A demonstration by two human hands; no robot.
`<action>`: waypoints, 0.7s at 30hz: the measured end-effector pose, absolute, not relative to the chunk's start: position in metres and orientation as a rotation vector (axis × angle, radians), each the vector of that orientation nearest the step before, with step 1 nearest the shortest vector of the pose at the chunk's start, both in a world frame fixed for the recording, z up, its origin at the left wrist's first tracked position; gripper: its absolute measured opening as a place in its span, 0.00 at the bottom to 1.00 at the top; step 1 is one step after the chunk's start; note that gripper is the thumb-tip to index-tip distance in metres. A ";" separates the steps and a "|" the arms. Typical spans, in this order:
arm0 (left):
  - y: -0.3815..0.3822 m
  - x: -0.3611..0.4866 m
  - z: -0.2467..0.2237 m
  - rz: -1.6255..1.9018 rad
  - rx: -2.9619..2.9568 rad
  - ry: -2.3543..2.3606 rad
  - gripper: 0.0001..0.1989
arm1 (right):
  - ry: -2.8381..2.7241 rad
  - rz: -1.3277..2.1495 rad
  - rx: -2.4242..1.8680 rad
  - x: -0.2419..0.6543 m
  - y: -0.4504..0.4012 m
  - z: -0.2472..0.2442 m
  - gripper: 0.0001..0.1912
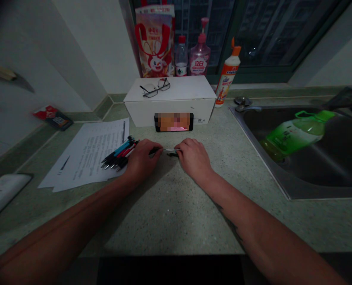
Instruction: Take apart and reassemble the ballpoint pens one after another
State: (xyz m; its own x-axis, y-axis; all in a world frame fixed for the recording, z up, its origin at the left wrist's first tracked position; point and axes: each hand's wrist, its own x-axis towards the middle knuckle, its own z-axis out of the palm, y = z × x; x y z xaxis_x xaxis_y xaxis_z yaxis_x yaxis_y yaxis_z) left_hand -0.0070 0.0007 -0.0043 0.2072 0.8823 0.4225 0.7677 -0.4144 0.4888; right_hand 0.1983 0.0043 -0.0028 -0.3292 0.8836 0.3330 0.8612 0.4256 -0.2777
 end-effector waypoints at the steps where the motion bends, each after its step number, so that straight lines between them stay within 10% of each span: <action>1: 0.001 -0.007 -0.005 0.994 2.304 1.585 0.06 | -2.258 0.076 -1.472 0.198 0.004 -0.003 0.12; 21: 0.001 -0.005 -0.007 0.930 2.406 1.418 0.10 | -2.248 0.174 -1.198 0.192 0.003 -0.005 0.05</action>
